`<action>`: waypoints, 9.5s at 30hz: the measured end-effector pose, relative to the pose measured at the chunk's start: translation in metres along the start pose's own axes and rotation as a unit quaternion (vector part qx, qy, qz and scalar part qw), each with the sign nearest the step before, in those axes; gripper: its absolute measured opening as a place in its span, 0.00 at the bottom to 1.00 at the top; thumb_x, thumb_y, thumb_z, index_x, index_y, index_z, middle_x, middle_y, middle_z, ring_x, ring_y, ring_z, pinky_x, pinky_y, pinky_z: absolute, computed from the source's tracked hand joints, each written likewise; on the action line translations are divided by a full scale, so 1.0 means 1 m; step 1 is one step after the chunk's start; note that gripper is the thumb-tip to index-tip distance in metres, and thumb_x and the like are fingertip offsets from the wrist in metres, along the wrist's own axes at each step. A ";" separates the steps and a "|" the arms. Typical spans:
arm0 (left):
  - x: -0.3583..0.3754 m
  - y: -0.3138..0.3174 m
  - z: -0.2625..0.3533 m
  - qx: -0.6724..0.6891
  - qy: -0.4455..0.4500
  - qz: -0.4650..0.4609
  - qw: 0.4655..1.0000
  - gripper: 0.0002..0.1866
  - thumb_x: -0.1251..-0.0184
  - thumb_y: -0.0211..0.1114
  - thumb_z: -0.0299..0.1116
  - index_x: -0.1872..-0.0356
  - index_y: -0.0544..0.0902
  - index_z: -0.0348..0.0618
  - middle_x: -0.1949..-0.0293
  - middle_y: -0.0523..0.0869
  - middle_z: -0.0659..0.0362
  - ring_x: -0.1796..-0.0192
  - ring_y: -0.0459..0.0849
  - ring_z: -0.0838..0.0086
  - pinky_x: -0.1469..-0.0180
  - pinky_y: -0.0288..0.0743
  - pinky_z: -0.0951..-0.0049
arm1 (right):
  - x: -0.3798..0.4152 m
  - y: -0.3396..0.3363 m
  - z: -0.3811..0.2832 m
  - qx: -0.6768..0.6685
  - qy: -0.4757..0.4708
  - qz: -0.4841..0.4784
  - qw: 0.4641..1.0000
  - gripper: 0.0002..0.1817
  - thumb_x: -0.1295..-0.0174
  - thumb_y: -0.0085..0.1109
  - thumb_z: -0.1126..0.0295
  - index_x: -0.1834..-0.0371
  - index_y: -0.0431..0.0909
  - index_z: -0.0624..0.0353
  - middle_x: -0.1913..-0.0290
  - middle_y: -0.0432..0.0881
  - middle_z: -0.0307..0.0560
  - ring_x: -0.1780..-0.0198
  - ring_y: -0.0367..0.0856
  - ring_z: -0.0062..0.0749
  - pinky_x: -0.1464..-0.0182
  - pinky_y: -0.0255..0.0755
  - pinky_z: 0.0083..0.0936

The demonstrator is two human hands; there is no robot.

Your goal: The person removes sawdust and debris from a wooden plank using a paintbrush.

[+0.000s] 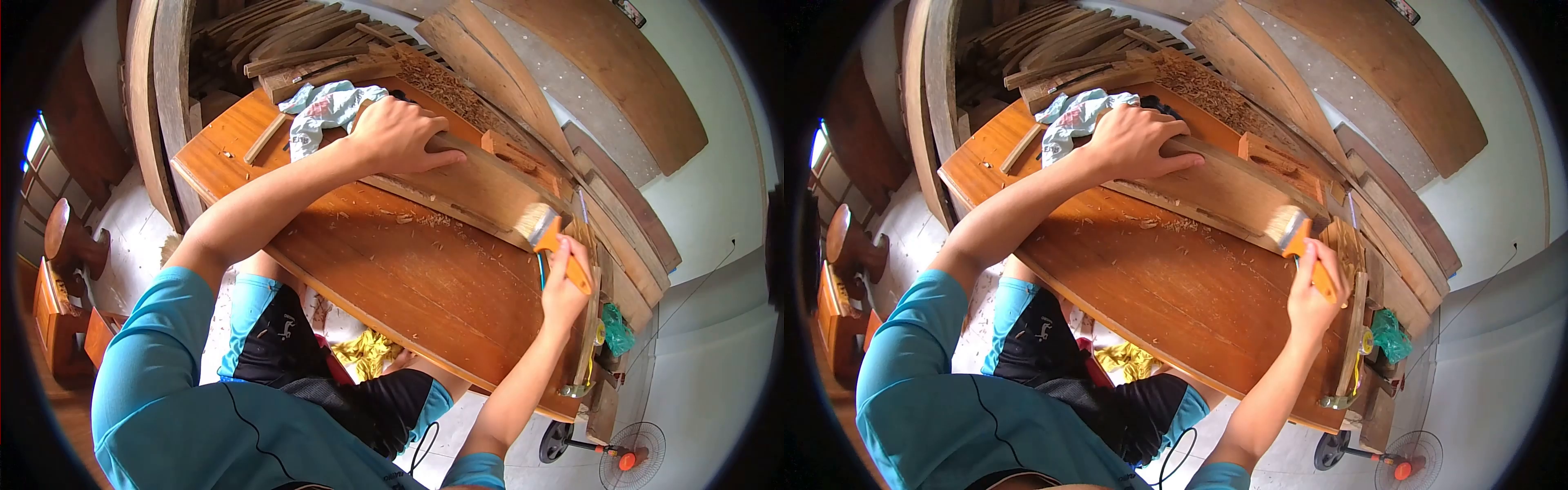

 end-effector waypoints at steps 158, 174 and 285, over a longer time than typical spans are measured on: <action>0.004 -0.003 0.003 0.002 -0.024 -0.030 0.999 0.40 0.26 0.61 0.77 0.46 0.95 0.49 0.67 0.96 0.52 0.65 0.96 0.58 0.61 0.86 0.58 | 0.004 -0.008 -0.042 0.085 -0.084 0.117 0.986 0.08 0.17 0.59 0.75 0.50 0.89 0.64 0.59 0.87 0.51 0.58 0.89 0.46 0.53 0.80 0.41; 0.004 -0.006 0.003 -0.002 -0.024 -0.031 0.999 0.39 0.27 0.62 0.78 0.47 0.95 0.49 0.68 0.95 0.50 0.67 0.95 0.56 0.63 0.88 0.57 | 0.033 0.084 -0.117 -0.067 -0.200 -0.108 0.972 0.12 0.31 0.77 0.76 0.46 0.90 0.59 0.58 0.82 0.47 0.62 0.86 0.41 0.61 0.82 0.36; 0.001 0.001 0.000 0.012 -0.012 -0.013 1.000 0.40 0.26 0.61 0.77 0.49 0.96 0.48 0.67 0.95 0.50 0.65 0.96 0.57 0.61 0.85 0.57 | 0.030 0.086 -0.105 -0.120 -0.167 -0.163 0.965 0.09 0.26 0.71 0.75 0.46 0.89 0.54 0.57 0.84 0.46 0.64 0.88 0.42 0.62 0.82 0.38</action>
Point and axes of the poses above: each hand's wrist, its own x-axis away from the middle knuckle, its own y-axis out of the palm, z = x × y, the point moved 9 cm from there along -x, towards the middle knuckle
